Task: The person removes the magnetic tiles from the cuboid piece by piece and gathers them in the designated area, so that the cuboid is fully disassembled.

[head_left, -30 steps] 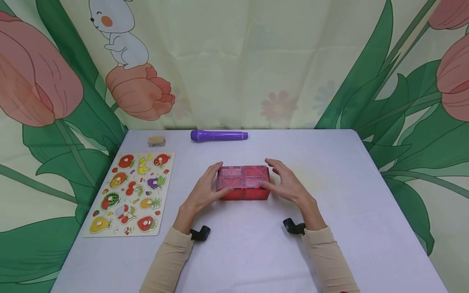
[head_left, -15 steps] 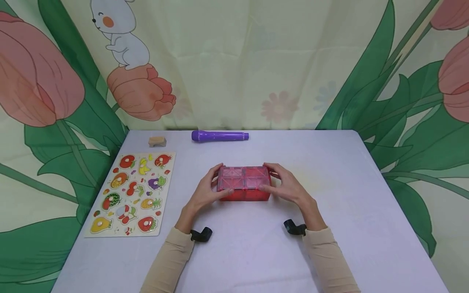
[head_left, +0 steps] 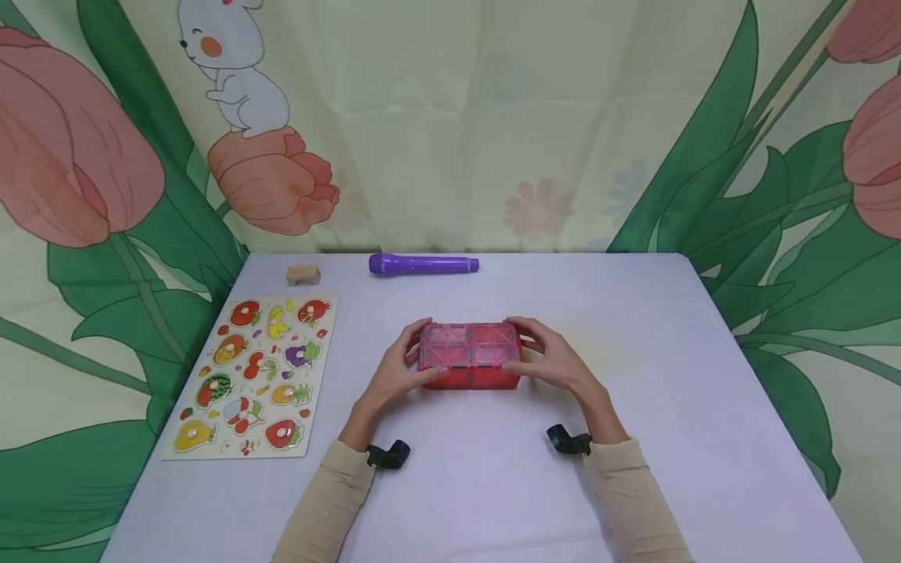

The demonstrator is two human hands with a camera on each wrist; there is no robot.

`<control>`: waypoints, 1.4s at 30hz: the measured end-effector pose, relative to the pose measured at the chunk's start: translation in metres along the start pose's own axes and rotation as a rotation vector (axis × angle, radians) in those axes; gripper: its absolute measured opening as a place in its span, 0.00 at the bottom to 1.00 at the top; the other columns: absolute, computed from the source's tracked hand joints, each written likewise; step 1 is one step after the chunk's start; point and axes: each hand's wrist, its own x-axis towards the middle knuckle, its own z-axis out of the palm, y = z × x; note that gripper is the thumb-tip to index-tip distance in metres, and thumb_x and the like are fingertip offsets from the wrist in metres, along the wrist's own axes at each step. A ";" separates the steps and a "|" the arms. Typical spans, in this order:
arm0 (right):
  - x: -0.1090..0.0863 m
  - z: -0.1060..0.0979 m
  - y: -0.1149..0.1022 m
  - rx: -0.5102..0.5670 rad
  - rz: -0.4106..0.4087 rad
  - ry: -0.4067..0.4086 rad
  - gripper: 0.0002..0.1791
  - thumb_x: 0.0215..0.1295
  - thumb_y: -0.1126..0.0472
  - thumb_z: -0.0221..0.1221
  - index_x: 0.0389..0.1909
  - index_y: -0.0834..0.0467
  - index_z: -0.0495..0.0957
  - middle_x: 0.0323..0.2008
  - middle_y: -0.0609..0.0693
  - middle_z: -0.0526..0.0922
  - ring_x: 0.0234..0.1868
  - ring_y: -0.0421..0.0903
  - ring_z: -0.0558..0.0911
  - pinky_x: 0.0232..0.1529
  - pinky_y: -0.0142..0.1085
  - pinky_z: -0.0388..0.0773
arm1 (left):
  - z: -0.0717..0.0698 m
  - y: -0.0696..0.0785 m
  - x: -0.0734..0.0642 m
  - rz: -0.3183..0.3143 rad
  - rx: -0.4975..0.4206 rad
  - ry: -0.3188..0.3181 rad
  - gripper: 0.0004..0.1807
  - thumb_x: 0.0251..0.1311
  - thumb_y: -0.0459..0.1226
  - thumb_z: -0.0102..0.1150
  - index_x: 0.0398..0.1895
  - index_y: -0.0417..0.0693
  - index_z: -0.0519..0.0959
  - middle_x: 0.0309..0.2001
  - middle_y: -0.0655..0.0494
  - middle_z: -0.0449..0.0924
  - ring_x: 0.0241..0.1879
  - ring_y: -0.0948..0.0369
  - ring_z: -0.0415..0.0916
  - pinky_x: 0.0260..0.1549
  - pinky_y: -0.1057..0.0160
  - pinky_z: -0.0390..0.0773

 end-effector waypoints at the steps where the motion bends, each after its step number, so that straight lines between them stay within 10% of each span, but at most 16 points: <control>1: 0.000 0.000 0.001 0.009 -0.003 0.003 0.45 0.53 0.52 0.74 0.72 0.52 0.65 0.71 0.55 0.68 0.71 0.60 0.70 0.70 0.56 0.70 | 0.000 0.000 0.000 -0.005 -0.001 0.001 0.49 0.50 0.39 0.76 0.75 0.59 0.60 0.71 0.49 0.67 0.71 0.50 0.66 0.72 0.52 0.66; 24: 0.002 0.001 0.002 0.023 -0.036 0.028 0.43 0.53 0.53 0.75 0.71 0.47 0.68 0.72 0.54 0.67 0.70 0.61 0.71 0.68 0.57 0.72 | 0.000 0.004 0.002 -0.117 0.013 -0.016 0.50 0.52 0.36 0.74 0.77 0.53 0.57 0.74 0.45 0.63 0.74 0.49 0.61 0.74 0.52 0.64; 42: 0.001 0.001 0.001 0.015 -0.040 0.037 0.44 0.51 0.51 0.75 0.70 0.45 0.69 0.71 0.53 0.69 0.69 0.59 0.71 0.68 0.56 0.73 | 0.001 -0.002 0.001 -0.069 0.010 0.016 0.48 0.50 0.41 0.76 0.75 0.63 0.61 0.71 0.52 0.67 0.72 0.51 0.65 0.72 0.51 0.66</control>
